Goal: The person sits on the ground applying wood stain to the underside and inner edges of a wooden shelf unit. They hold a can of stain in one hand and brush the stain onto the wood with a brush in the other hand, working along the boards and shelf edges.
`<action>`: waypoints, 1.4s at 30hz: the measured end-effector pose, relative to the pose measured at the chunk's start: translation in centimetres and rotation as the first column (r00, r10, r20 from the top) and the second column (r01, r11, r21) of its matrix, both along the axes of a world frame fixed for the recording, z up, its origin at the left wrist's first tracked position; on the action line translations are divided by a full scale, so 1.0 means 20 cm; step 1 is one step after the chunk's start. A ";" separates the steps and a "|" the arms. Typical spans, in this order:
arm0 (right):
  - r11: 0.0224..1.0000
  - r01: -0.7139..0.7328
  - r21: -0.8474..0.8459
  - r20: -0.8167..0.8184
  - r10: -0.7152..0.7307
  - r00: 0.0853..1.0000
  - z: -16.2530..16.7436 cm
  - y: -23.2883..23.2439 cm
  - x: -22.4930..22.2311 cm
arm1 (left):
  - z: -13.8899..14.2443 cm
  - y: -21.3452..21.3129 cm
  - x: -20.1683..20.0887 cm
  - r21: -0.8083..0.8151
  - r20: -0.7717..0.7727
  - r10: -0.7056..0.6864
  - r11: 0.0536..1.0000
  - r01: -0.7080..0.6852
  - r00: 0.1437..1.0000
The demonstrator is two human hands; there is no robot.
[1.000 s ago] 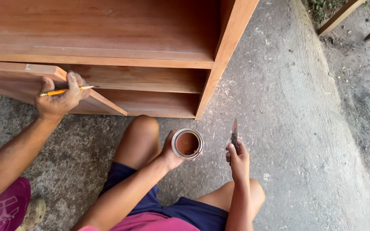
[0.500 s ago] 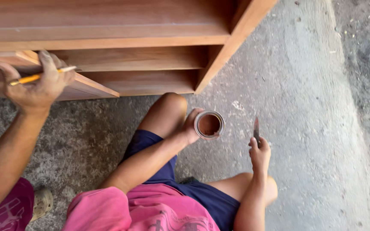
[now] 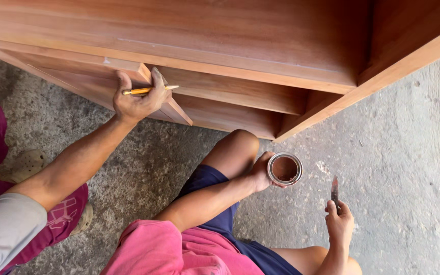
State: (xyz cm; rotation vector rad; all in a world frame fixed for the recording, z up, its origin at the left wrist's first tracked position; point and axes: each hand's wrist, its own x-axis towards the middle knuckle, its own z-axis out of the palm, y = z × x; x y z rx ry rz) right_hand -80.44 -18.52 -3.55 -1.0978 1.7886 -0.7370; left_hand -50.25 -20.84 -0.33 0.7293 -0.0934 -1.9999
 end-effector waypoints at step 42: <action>0.914 0.270 -0.304 0.449 -0.112 0.886 0.31 0.17 -0.04 | -0.09 -0.06 0.02 0.097 0.060 0.123 0.987 -0.128 0.991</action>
